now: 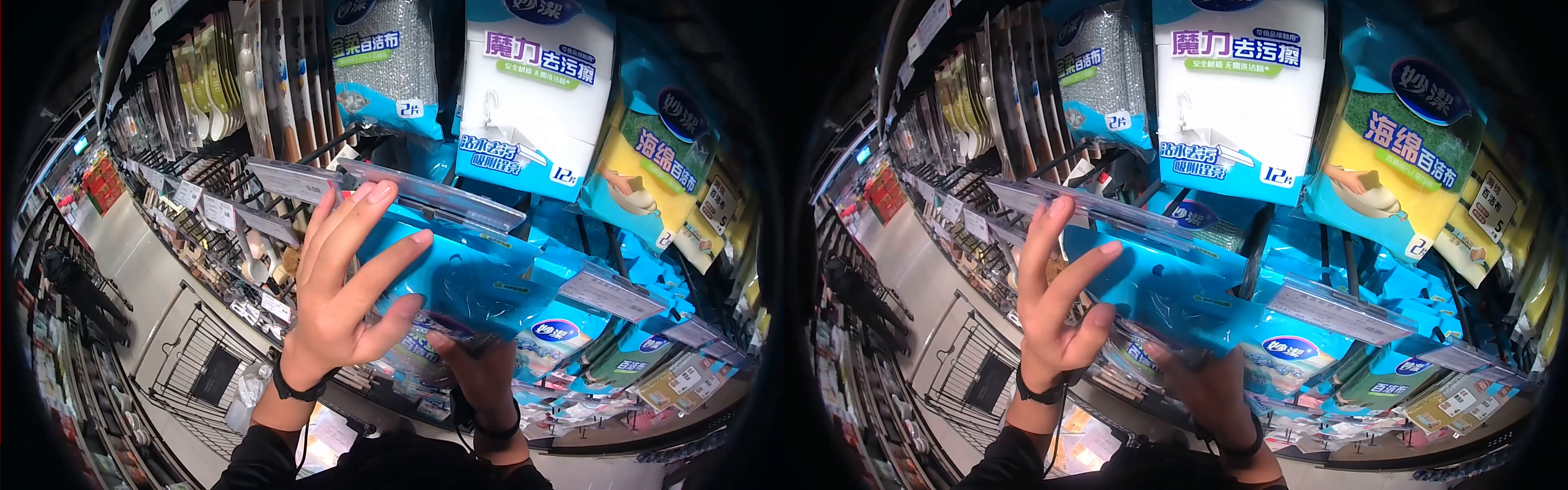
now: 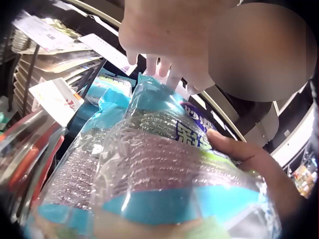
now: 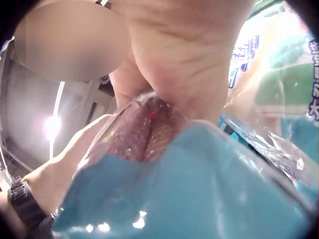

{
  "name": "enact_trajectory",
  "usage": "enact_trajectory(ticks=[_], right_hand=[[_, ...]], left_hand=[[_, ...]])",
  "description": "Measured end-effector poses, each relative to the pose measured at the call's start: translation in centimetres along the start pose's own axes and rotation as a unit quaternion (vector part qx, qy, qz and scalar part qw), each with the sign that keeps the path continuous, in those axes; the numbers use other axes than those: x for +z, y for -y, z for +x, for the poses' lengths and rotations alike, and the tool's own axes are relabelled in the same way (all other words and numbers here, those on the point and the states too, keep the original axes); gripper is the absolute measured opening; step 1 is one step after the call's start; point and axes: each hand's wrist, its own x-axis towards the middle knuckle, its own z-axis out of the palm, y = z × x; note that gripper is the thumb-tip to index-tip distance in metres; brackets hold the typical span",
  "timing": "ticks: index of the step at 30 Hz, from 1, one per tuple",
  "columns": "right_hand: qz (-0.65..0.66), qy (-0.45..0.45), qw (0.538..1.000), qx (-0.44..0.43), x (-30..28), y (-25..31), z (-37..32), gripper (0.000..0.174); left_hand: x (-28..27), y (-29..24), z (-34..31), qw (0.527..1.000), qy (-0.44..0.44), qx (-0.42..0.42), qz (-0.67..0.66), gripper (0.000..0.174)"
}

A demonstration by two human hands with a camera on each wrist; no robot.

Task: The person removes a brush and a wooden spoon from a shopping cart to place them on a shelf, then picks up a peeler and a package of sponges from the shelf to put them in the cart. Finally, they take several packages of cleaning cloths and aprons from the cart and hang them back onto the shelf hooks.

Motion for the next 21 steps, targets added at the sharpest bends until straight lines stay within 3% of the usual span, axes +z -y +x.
enact_trajectory(ticks=[4, 12, 18, 20, 21], right_hand=[[0.022, 0.004, 1.000, -0.016, 0.2, 0.1, 0.2, 0.047], [-0.005, -0.012, 1.000, -0.022, 0.1, -0.6, 0.7, 0.048], [-0.031, -0.092, 0.993, -0.061, 0.9, -2.2, 2.5, 0.069], [-0.110, -0.141, 0.962, -0.207, 1.1, -2.6, 2.5, 0.076], [-0.110, -0.139, 0.962, -0.207, 0.8, -2.5, 2.5, 0.076]], left_hand=[[1.9, -0.2, -0.3, 0.990, -0.035, 0.008, 0.133, 0.046], [2.9, -0.1, -0.2, 0.984, -0.028, 0.000, 0.176, 0.047], [3.7, 0.5, -0.4, 0.980, -0.035, 0.005, 0.193, 0.055], [3.3, 0.4, -0.6, 0.981, -0.034, 0.010, 0.192, 0.056], [2.8, 0.3, -0.5, 0.986, -0.023, 0.010, 0.163, 0.058]])
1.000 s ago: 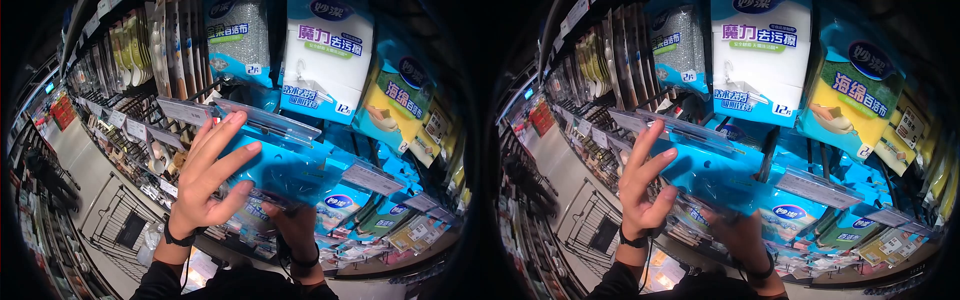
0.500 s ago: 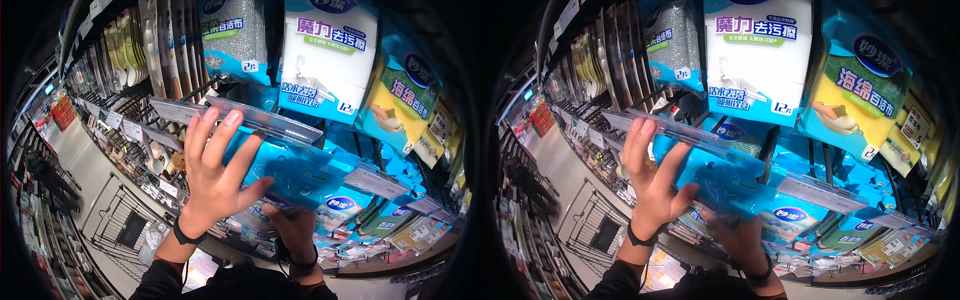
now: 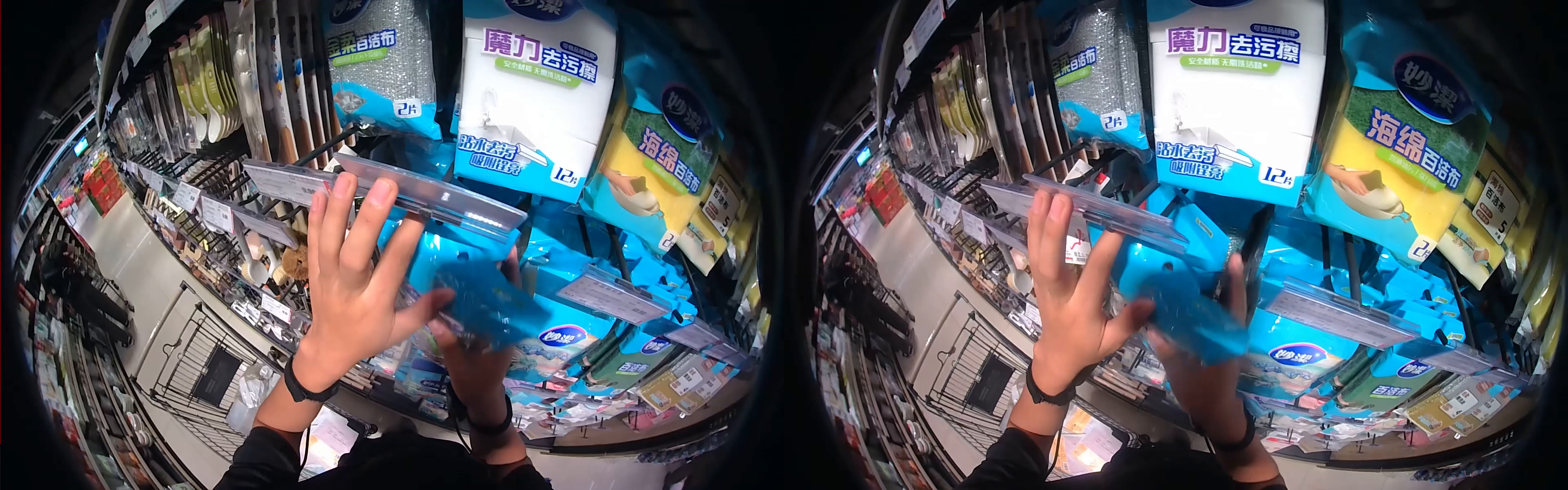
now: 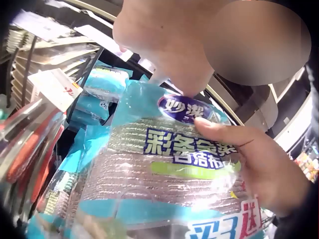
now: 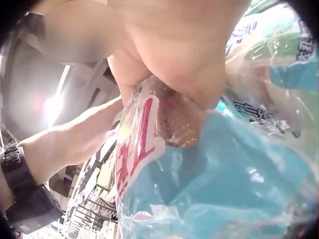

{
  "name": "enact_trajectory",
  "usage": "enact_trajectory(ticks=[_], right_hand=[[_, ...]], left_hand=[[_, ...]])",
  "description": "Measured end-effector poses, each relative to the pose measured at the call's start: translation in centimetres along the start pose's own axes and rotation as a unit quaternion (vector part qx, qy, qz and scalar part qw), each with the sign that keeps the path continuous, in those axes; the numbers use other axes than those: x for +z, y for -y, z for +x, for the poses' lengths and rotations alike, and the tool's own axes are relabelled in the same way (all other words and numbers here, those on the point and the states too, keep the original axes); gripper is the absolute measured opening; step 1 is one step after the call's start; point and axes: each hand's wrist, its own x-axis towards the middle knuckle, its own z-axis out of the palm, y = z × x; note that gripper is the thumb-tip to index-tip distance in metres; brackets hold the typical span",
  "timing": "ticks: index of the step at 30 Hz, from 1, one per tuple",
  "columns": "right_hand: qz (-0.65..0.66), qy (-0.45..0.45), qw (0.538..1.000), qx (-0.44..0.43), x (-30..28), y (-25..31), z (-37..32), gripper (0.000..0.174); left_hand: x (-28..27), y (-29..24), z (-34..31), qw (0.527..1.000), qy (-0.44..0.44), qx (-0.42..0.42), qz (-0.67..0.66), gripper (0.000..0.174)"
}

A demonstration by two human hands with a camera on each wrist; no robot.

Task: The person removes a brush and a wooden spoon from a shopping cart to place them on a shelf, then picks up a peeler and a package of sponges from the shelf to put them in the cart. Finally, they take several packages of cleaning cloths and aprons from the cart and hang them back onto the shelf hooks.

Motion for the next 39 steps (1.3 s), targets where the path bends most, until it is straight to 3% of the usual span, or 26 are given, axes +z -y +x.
enact_trajectory(ticks=[2, 5, 9, 11, 12, 14, 15, 19, 21, 22, 24, 28, 30, 31, 32, 33, 34, 35, 36, 37, 39], right_hand=[[-0.173, 0.057, 0.960, -0.211, -0.8, 0.3, 0.1, 0.068], [-0.079, 0.035, 0.985, -0.147, -0.6, 0.5, -0.4, 0.071], [-0.147, 0.021, 0.971, -0.188, -0.7, 0.9, 0.2, 0.061], [-0.163, 0.029, 0.969, -0.181, -0.7, -0.5, 0.2, 0.082], [-0.163, 0.032, 0.969, -0.181, -0.6, -0.6, 0.4, 0.082], [-0.072, 0.028, 0.983, -0.166, 0.0, -0.3, 1.2, 0.093], [-0.010, 0.035, 0.992, -0.117, 0.4, 1.1, 1.4, 0.099], [-0.124, 0.064, 0.984, -0.109, 0.2, 0.9, 1.6, 0.100], [0.004, 0.019, 0.999, -0.026, 1.0, 1.2, 2.0, 0.085], [0.004, 0.018, 1.000, -0.025, 1.1, 1.1, 2.2, 0.085], [-0.056, 0.001, 0.992, -0.109, 1.0, 0.7, 2.6, 0.082], [-0.130, 0.013, 0.981, -0.143, 0.7, -0.1, 2.7, 0.087], [-0.258, 0.017, 0.954, -0.151, 0.5, -0.4, 2.3, 0.090], [-0.258, 0.017, 0.954, -0.150, 0.9, -1.0, 1.9, 0.090], [-0.099, -0.008, 0.993, -0.065, 1.7, -1.8, 1.2, 0.087], [0.064, -0.032, 0.997, 0.020, 2.2, -2.1, 0.6, 0.084], [0.066, -0.031, 0.997, 0.017, 2.1, -1.9, -0.3, 0.084], [-0.093, 0.007, 0.992, -0.085, 1.7, -1.3, -1.7, 0.086], [-0.252, 0.046, 0.950, -0.179, 1.1, -0.8, -3.0, 0.089], [-0.253, 0.050, 0.950, -0.176, 0.2, 0.1, -3.8, 0.089], [-0.283, 0.154, 0.925, -0.202, -1.6, 1.5, -5.0, 0.073]], left_hand=[[-0.8, -0.1, 0.2, 1.000, 0.012, -0.002, -0.027, 0.060], [-1.0, 0.0, 0.2, 0.998, 0.007, -0.008, -0.069, 0.070], [-0.9, 0.0, 0.2, 0.996, -0.014, -0.009, -0.085, 0.068], [-0.8, -0.1, 0.0, 0.997, -0.021, -0.012, -0.074, 0.062], [-0.7, 0.0, 0.0, 0.997, -0.020, -0.016, -0.073, 0.062], [-0.3, 0.1, 0.0, 0.997, -0.041, -0.001, -0.069, 0.057], [-0.2, 0.1, 0.1, 0.996, -0.047, -0.004, -0.070, 0.049], [0.0, -0.1, 0.1, 0.997, -0.049, -0.001, -0.056, 0.043], [0.4, -0.3, 0.1, 0.998, -0.057, -0.010, -0.014, 0.038], [0.5, -0.3, 0.0, 0.998, -0.056, -0.009, -0.014, 0.038], [0.8, -0.4, -0.1, 0.999, -0.051, -0.009, -0.006, 0.037], [1.4, -0.3, -0.5, 0.999, -0.032, -0.019, 0.007, 0.039], [1.5, -0.4, -1.0, 0.998, -0.009, -0.004, 0.060, 0.047], [2.1, -0.5, -2.0, 0.999, -0.034, -0.008, 0.039, 0.048], [2.6, -0.6, -3.3, 0.998, -0.060, -0.011, 0.018, 0.049], [2.5, -1.1, -4.4, 0.998, -0.036, -0.039, -0.040, 0.054], [3.7, -1.4, -6.1, 0.991, -0.082, -0.061, -0.092, 0.053], [4.1, -1.5, -7.0, 0.984, -0.052, -0.088, -0.143, 0.053], [4.5, -1.7, -7.6, 0.973, -0.019, -0.118, -0.196, 0.053], [5.2, -1.6, -7.6, 0.973, 0.020, -0.122, -0.195, 0.050], [5.7, -1.7, -7.3, 0.976, 0.068, -0.120, -0.168, 0.048]])
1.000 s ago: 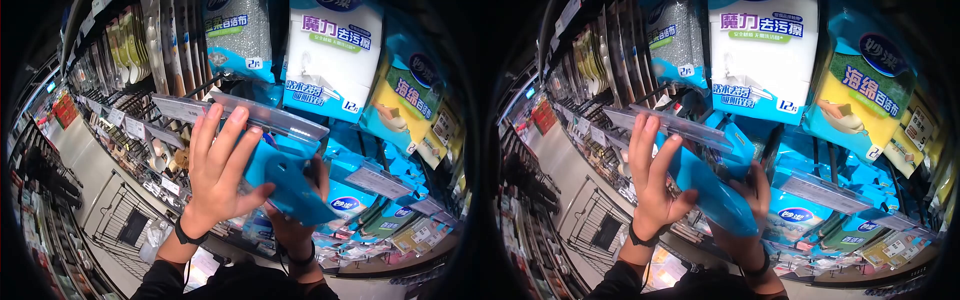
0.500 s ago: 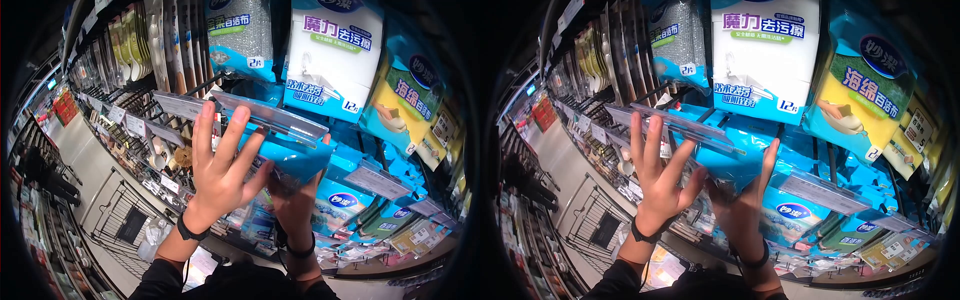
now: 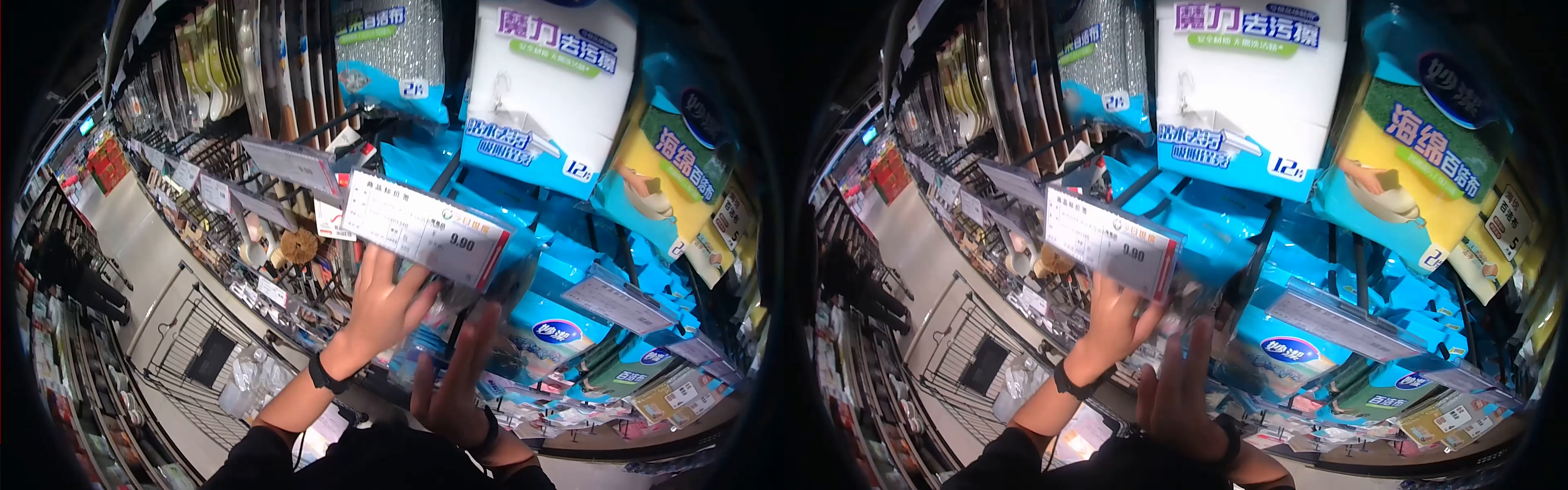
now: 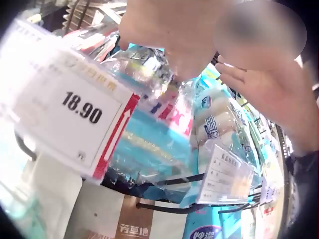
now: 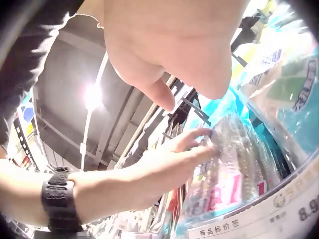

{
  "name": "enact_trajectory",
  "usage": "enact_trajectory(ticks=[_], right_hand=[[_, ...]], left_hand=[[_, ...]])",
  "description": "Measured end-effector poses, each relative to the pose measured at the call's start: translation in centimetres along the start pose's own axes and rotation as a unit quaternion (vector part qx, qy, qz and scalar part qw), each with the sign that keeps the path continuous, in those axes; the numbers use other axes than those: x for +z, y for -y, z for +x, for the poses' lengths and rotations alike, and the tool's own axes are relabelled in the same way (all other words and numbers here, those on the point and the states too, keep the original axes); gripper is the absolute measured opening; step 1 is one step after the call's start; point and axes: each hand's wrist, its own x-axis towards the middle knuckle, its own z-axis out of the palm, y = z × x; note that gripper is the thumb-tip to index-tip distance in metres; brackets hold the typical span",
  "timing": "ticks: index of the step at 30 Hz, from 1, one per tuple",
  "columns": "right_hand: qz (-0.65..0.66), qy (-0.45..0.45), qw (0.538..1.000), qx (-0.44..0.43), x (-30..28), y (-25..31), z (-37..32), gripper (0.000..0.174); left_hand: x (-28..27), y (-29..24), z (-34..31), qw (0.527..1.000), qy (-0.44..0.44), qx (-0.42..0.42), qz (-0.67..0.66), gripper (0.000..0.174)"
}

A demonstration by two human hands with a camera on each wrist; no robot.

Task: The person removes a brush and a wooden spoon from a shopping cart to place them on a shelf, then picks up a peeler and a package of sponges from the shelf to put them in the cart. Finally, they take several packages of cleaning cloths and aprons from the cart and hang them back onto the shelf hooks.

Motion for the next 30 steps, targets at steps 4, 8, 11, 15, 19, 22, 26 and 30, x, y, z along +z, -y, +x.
enact_trajectory(ticks=[4, 8, 11, 15, 19, 22, 26, 30], right_hand=[[0.170, -0.054, 0.981, -0.077, -0.1, 0.0, -2.0, 0.037], [0.278, 0.028, 0.956, -0.086, 0.8, -0.1, -2.9, 0.042], [0.286, 0.085, 0.949, -0.106, 1.2, -0.9, -4.0, 0.046], [0.293, 0.114, 0.944, -0.095, 3.0, -2.2, -6.1, 0.036], [0.303, 0.222, 0.924, -0.068, 5.3, -3.4, -8.5, 0.030], [0.313, 0.283, 0.907, -0.002, 8.7, -3.9, -11.8, 0.025], [0.399, 0.450, 0.795, 0.084, 15.8, -1.7, -18.2, 0.027], [0.399, 0.502, 0.766, -0.045, 21.5, 2.4, -24.9, 0.031]], left_hand=[[0.4, -0.9, 3.0, 1.000, 0.012, -0.004, 0.017, 0.039], [0.5, -1.4, 4.4, 0.995, 0.042, -0.072, 0.048, 0.043], [-0.9, -0.2, 2.8, 1.000, 0.013, -0.028, 0.000, 0.044], [-2.4, -0.4, -1.2, 0.994, 0.101, -0.024, 0.016, 0.050], [-4.5, -1.2, -10.3, 0.998, 0.022, -0.045, 0.034, 0.038], [-6.2, -1.8, -20.8, 0.970, 0.139, -0.195, 0.035, 0.032], [-10.8, -1.6, -37.3, 0.823, 0.412, -0.335, 0.201, 0.051], [-13.9, -5.3, -50.2, 0.683, 0.429, -0.579, 0.119, 0.051]])
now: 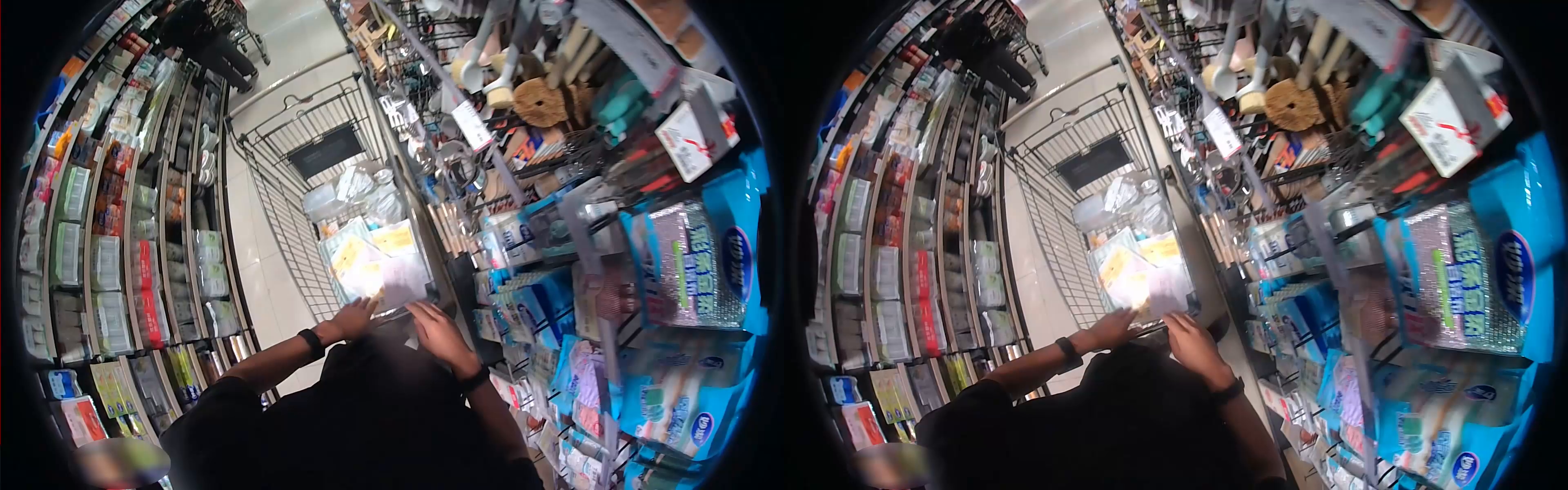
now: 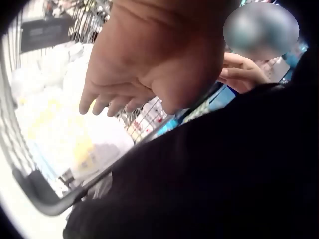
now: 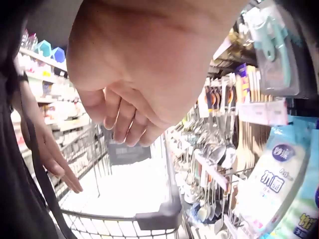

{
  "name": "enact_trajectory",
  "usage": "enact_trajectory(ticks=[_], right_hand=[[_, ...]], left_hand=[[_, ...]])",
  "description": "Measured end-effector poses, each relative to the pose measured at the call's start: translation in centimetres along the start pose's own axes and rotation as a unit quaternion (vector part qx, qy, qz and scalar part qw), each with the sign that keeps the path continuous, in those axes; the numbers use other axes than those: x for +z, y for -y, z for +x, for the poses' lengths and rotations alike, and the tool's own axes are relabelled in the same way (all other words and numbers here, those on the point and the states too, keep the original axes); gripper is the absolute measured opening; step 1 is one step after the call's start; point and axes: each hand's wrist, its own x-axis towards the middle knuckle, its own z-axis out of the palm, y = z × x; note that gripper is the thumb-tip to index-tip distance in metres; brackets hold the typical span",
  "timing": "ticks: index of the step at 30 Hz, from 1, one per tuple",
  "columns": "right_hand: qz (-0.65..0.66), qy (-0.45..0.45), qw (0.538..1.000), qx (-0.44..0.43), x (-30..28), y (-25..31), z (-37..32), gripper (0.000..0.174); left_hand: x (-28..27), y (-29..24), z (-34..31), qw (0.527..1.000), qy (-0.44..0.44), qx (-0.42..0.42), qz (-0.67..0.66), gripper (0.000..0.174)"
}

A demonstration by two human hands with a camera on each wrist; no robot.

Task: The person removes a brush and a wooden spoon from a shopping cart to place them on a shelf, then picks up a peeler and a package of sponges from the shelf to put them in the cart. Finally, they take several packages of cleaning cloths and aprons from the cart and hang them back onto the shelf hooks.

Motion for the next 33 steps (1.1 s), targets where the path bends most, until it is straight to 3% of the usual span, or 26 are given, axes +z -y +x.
enact_trajectory(ticks=[2, 3, 5, 6, 7, 8, 9, 10, 12, 13, 15, 17, 19, 21, 23, 25, 28, 31, 33], right_hand=[[-0.077, 0.046, 0.995, -0.030, 3.9, -1.5, 0.7, 0.039], [-0.073, 0.053, 0.996, -0.023, 5.4, -2.0, 0.6, 0.039], [-0.211, 0.098, 0.972, 0.039, 8.1, -3.3, -0.1, 0.045], [-0.221, 0.128, 0.964, 0.074, 9.6, -4.5, -1.2, 0.053], [-0.216, 0.138, 0.963, 0.086, 10.2, -4.3, -1.9, 0.053], [-0.219, 0.116, 0.964, 0.093, 10.2, -3.8, -2.0, 0.055], [-0.224, 0.094, 0.965, 0.101, 10.1, -3.3, -2.0, 0.056], [-0.245, 0.098, 0.960, 0.097, 10.1, -2.9, -2.1, 0.057], [-0.254, 0.095, 0.955, 0.116, 10.7, -2.6, -2.2, 0.058], [-0.261, 0.085, 0.953, 0.127, 11.1, -2.2, -2.4, 0.059], [-0.251, 0.058, 0.955, 0.151, 11.0, -0.8, -1.9, 0.053], [-0.241, 0.031, 0.954, 0.176, 11.3, -0.2, -2.3, 0.047], [-0.213, 0.042, 0.957, 0.191, 11.6, -0.7, -2.6, 0.062], [-0.217, 0.044, 0.955, 0.197, 10.9, -0.3, -2.3, 0.061], [-0.218, 0.051, 0.954, 0.198, 11.0, -0.1, -2.2, 0.060], [-0.208, 0.052, 0.954, 0.209, 11.0, -0.7, -2.2, 0.058], [-0.196, 0.045, 0.955, 0.219, 11.3, -0.6, -2.0, 0.056], [-0.190, 0.038, 0.954, 0.227, 11.7, -0.4, -2.0, 0.057], [-0.193, 0.055, 0.949, 0.245, 11.9, -0.1, -2.0, 0.058]], left_hand=[[1.4, 1.7, -1.3, 0.954, 0.241, 0.029, -0.177, 0.065], [0.2, 1.0, -1.9, 0.951, 0.249, 0.027, -0.184, 0.065], [-4.9, -0.9, -1.8, 0.914, 0.336, 0.067, -0.215, 0.071], [-2.7, 1.7, -0.6, 0.899, 0.357, 0.079, -0.241, 0.070], [-3.9, 2.3, 0.8, 0.905, 0.368, 0.070, -0.200, 0.059], [1.0, 6.9, 4.1, 0.891, 0.379, 0.130, -0.214, 0.050], [0.9, 7.8, 7.0, 0.902, 0.380, 0.089, -0.185, 0.044], [2.7, 10.2, 8.8, 0.953, 0.221, 0.123, -0.167, 0.047], [4.1, 13.4, 14.5, 0.978, 0.125, 0.055, -0.159, 0.072], [3.5, 13.7, 16.4, 0.990, 0.082, -0.009, -0.118, 0.085], [4.0, 14.1, 19.3, 0.998, 0.040, -0.045, 0.018, 0.103], [4.4, 13.4, 20.4, 0.996, 0.048, -0.053, 0.062, 0.110], [5.8, 12.4, 20.4, 0.994, 0.066, -0.038, 0.072, 0.112], [8.3, 13.0, 20.4, 0.992, 0.086, -0.028, 0.085, 0.115], [11.2, 15.4, 19.6, 0.972, 0.032, -0.093, 0.215, 0.120], [9.6, 17.3, 18.1, 0.975, 0.069, -0.113, 0.180, 0.122], [7.1, 18.1, 17.3, 0.965, 0.083, -0.070, 0.238, 0.124], [6.1, 17.7, 19.1, 0.963, 0.044, -0.013, 0.267, 0.121], [5.8, 17.3, 19.5, 0.958, 0.100, -0.123, 0.239, 0.116]])
